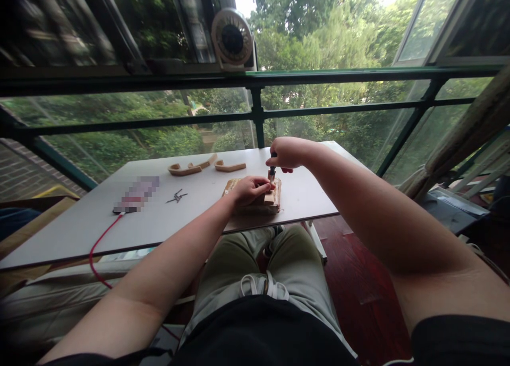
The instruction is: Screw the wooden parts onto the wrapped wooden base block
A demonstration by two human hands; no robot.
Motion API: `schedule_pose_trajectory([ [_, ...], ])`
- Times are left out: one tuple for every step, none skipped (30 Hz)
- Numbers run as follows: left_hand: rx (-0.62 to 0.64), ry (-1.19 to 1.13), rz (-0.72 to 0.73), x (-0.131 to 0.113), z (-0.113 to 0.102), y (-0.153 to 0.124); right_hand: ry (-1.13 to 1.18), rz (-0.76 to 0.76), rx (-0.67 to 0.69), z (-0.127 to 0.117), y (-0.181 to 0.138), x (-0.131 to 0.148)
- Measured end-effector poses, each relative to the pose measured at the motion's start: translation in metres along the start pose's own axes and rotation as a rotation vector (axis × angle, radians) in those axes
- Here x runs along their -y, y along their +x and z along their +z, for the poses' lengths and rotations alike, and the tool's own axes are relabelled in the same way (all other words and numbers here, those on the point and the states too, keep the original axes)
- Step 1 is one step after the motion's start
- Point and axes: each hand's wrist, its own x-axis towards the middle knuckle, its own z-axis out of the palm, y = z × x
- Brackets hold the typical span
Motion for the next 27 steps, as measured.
schedule_pose_trajectory([
  [-0.002, 0.006, 0.006, 0.0002, -0.0001, 0.0002, -0.002, 0.011, -0.001, 0.0008, 0.0003, -0.0005],
  [-0.004, 0.013, 0.014, 0.0005, -0.0002, 0.0004, -0.003, 0.019, 0.0, 0.0014, 0.0005, -0.0011],
  [-0.007, 0.021, 0.022, 0.001, -0.0004, 0.0006, -0.001, 0.024, 0.002, 0.0017, 0.0006, -0.0016],
  [-0.012, 0.025, 0.028, 0.0017, -0.0005, 0.0008, 0.002, 0.026, 0.007, 0.0018, 0.0006, -0.002],
  [-0.017, 0.023, 0.031, 0.0026, -0.0005, 0.0011, 0.005, 0.026, 0.014, 0.0018, 0.0005, -0.0023],
  [-0.018, 0.015, 0.032, 0.0036, -0.0004, 0.0014, 0.007, 0.026, 0.021, 0.0016, 0.0005, -0.0025],
  [-0.02, 0.003, 0.03, 0.0045, -0.0001, 0.0017, 0.006, 0.028, 0.026, 0.0013, 0.0005, -0.0025],
  [-0.019, -0.009, 0.027, 0.0052, 0.0001, 0.0019, 0.004, 0.031, 0.028, 0.0012, 0.0006, -0.0024],
  [-0.019, -0.02, 0.024, 0.0056, 0.0004, 0.002, 0.0, 0.033, 0.03, 0.0011, 0.0007, -0.0024],
  [-0.019, -0.031, 0.023, 0.0056, 0.0006, 0.002, -0.001, 0.035, 0.029, 0.0013, 0.0008, -0.0024],
  [-0.023, -0.044, 0.027, 0.0052, 0.0008, 0.0018, 0.003, 0.033, 0.028, 0.0016, 0.0009, -0.0026],
  [-0.03, -0.056, 0.035, 0.0043, 0.0008, 0.0015, 0.015, 0.027, 0.025, 0.0023, 0.001, -0.003],
  [-0.04, -0.065, 0.047, 0.0032, 0.0007, 0.0011, 0.032, 0.017, 0.021, 0.0031, 0.0009, -0.0035],
  [-0.051, -0.069, 0.061, 0.0019, 0.0004, 0.0007, 0.052, 0.003, 0.018, 0.0042, 0.0007, -0.0042],
  [-0.061, -0.067, 0.074, 0.0007, 0.0, 0.0002, 0.071, -0.015, 0.009, 0.0054, 0.0004, -0.0049],
  [-0.069, -0.059, 0.082, -0.0005, -0.0004, -0.0003, 0.083, -0.037, -0.007, 0.0067, 0.0001, -0.0055],
  [-0.071, -0.049, 0.087, -0.0014, -0.0009, -0.0008, 0.087, -0.066, -0.032, 0.0079, -0.0003, -0.0061],
  [-0.072, -0.04, 0.088, -0.002, -0.0013, -0.0011, 0.084, -0.1, -0.062, 0.0089, -0.0005, -0.0065],
  [-0.072, -0.034, 0.087, -0.0023, -0.0016, -0.0015, 0.077, -0.137, -0.09, 0.0097, -0.0007, -0.0067],
  [-0.073, -0.031, 0.084, -0.0025, -0.0018, -0.0017, 0.067, -0.171, -0.113, 0.0101, -0.0008, -0.0067],
  [-0.073, -0.03, 0.081, -0.0024, -0.0019, -0.0018, 0.052, -0.199, -0.13, 0.0102, -0.0006, -0.0066],
  [-0.074, -0.029, 0.076, -0.0022, -0.0018, -0.0019, 0.034, -0.217, -0.136, 0.0098, -0.0003, -0.0064],
  [-0.072, -0.029, 0.069, -0.0021, -0.0016, -0.0018, 0.012, -0.225, -0.138, 0.0092, 0.0002, -0.0062],
  [-0.069, -0.029, 0.061, -0.002, -0.0013, -0.0018, -0.011, -0.224, -0.137, 0.0083, 0.0008, -0.0061],
  [-0.064, -0.027, 0.051, -0.0022, -0.001, -0.0016, -0.034, -0.217, -0.136, 0.0072, 0.0014, -0.006],
  [-0.06, -0.027, 0.041, -0.0025, -0.0006, -0.0015, -0.053, -0.207, -0.133, 0.0061, 0.0019, -0.0059],
  [-0.056, -0.029, 0.031, -0.003, -0.0003, -0.0014, -0.064, -0.194, -0.126, 0.005, 0.0023, -0.0059],
])
